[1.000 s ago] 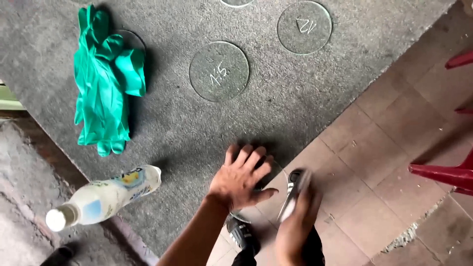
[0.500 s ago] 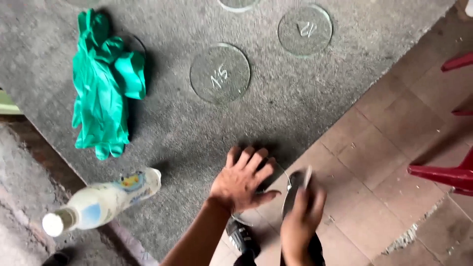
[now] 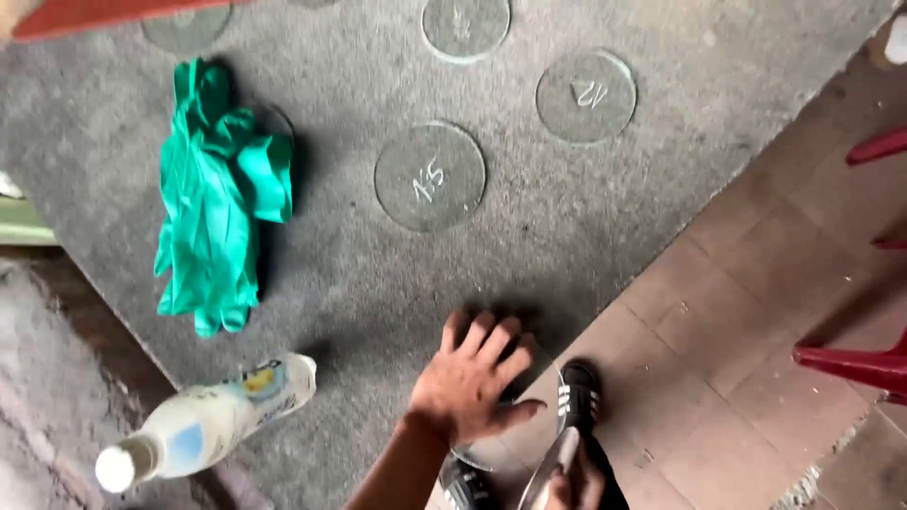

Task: Marking circular glass pieces with a marker and using a hand tool to process the edges on a workbench.

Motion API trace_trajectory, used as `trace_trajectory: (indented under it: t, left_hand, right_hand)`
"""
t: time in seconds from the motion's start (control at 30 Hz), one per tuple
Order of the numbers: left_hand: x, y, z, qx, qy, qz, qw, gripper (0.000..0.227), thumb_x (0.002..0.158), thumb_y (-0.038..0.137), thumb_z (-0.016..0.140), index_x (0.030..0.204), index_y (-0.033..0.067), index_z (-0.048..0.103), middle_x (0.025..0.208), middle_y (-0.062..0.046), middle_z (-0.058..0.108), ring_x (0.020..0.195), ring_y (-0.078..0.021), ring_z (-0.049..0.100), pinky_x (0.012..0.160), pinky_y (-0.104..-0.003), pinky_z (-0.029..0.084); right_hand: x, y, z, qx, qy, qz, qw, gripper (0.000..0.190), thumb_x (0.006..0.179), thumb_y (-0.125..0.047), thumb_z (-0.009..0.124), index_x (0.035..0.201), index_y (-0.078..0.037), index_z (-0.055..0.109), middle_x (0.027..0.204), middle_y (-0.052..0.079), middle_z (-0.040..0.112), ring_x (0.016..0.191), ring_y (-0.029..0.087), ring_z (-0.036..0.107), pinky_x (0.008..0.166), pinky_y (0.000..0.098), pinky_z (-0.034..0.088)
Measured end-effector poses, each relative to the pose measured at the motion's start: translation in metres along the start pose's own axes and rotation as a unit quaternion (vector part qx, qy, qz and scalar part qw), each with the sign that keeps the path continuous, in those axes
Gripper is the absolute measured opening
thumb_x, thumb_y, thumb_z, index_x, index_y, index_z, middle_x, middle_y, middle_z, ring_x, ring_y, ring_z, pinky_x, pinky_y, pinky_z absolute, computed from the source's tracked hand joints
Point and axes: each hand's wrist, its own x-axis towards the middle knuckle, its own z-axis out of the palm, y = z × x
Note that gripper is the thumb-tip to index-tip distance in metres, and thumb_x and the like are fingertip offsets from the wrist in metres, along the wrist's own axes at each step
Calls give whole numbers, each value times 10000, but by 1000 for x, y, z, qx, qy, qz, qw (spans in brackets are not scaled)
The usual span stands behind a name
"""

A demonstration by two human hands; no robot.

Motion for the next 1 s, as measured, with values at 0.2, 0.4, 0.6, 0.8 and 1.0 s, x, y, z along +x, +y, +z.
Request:
trace_trajectory:
  t: [0.2, 0.4, 0.6, 0.8, 1.0]
  left_hand:
    - [0, -1, 10, 54, 34, -6, 998, 834, 1007, 871, 367, 1539, 257, 557, 1602, -135, 511, 1384, -415, 488, 1164, -715, 335]
    - [-1, -4, 14, 57, 100, 4, 993, 845, 995, 856, 439, 1561, 237, 535, 1592, -135, 505, 1456, -412, 457, 1170, -702, 353]
    - [4, -2, 0, 28, -28, -14, 999, 840, 1031, 850, 275, 1589, 263, 498, 1629, -152, 463, 1423, -426, 438, 1193, -755, 279]
    - [-1, -1, 4, 1, 49, -2, 999, 808, 979, 817, 499, 1529, 227, 533, 1592, -148, 489, 1464, -430, 427, 1228, -763, 267]
    - [-4, 6, -2, 99, 89, -27, 991, 758, 938, 811, 584, 1474, 289, 460, 1476, -44, 419, 1403, -288, 409, 1199, -583, 327]
  right_hand:
    - [30, -116, 38, -350, -196, -271, 875, 576, 1109, 58, 527, 1678, -16, 480, 1722, 310, 491, 1585, 458, 513, 1336, 487, 382]
    - [53, -165, 107, -8, 125, 341, 932, 477, 1054, -611, 534, 1180, -186, 709, 995, 59, 666, 756, 197, 644, 621, 353, 542]
    - [2, -181, 90, -235, -26, 306, 922, 601, 1016, 12, 530, 1593, -155, 557, 1524, 124, 509, 1404, 293, 616, 999, 495, 634]
    - [-14, -96, 21, -352, -132, -196, 906, 665, 814, 34, 651, 1478, 34, 620, 1449, 268, 598, 1255, 418, 646, 1071, 467, 552]
    - [119, -119, 94, 6, -30, 263, 964, 391, 1103, -693, 547, 1144, -315, 637, 825, 44, 572, 529, 281, 626, 469, 408, 608]
